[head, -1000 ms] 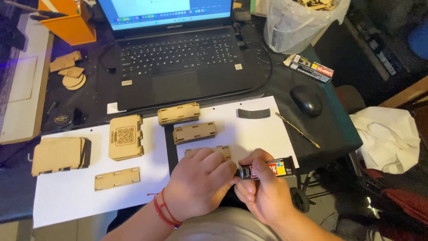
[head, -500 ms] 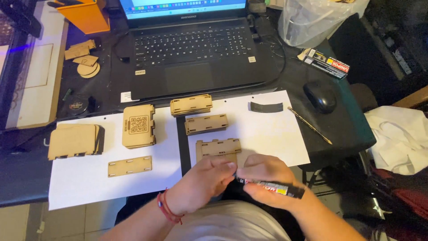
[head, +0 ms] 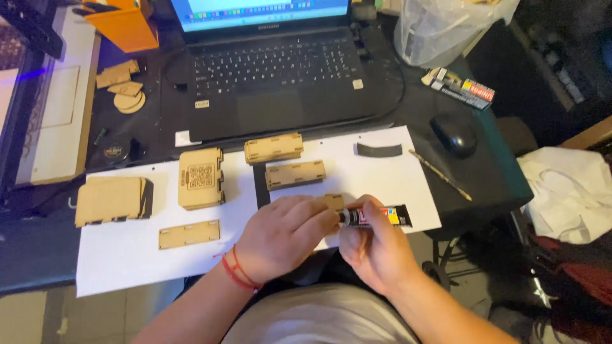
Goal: Applying adhesive to the edges of laser-cut wooden components and assembling them into small boxes.
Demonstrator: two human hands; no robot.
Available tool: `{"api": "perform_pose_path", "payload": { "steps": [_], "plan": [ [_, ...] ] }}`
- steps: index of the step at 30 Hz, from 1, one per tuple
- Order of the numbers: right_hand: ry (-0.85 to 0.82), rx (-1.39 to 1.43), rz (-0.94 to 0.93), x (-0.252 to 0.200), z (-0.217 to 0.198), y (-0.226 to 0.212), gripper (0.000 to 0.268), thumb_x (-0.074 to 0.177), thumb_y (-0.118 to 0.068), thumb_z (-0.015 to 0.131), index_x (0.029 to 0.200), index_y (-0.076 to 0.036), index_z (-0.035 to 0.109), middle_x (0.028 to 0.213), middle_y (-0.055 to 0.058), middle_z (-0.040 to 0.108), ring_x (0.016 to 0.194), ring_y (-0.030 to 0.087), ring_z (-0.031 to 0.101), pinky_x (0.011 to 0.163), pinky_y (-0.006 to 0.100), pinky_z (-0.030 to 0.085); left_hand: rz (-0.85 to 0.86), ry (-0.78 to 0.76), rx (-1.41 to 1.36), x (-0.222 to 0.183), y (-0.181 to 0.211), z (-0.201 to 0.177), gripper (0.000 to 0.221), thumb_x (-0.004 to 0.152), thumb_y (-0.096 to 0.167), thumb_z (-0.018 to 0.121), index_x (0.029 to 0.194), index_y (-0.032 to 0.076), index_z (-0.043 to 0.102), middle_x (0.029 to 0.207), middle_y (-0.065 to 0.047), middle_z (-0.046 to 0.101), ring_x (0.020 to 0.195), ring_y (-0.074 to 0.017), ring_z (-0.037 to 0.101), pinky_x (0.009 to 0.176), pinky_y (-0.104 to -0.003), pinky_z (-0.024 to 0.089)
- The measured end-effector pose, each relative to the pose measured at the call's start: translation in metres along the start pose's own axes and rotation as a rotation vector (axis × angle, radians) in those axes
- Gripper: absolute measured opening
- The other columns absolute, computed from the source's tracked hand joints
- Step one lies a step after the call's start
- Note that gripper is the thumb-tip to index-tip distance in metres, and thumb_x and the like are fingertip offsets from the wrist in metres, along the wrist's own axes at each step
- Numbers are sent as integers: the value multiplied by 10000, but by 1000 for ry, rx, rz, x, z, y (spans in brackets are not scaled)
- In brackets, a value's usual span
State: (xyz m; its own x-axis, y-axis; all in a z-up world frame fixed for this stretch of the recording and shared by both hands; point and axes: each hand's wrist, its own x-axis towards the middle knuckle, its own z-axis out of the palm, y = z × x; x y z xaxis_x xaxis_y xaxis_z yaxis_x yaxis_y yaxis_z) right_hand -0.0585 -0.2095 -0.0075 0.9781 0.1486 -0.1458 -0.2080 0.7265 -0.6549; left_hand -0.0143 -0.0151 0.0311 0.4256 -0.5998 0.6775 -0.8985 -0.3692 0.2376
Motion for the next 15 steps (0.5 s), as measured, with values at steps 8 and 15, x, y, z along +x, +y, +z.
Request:
{"api": "perform_pose_path", "payload": {
  "steps": [8,15],
  "plan": [
    [30,26,187,-5,10,0,315,972,-414,563,1014,-113,645,540,49,351,375,164,328,375,244,279,136,46,97,-1,-7,-3,173,1036,209,567,1113,74,642,1080,-87,642,848,-252,640,698,-353,507],
    [-23,-43,70,0,6,7,225,954,-305,608,899,-107,516,541,121,470,391,259,465,404,322,351,-7,6,0,-4,-1,0,209,1023,249,513,1071,66,602,914,-77,558,711,-284,508,629,-382,426]
  ]
}}
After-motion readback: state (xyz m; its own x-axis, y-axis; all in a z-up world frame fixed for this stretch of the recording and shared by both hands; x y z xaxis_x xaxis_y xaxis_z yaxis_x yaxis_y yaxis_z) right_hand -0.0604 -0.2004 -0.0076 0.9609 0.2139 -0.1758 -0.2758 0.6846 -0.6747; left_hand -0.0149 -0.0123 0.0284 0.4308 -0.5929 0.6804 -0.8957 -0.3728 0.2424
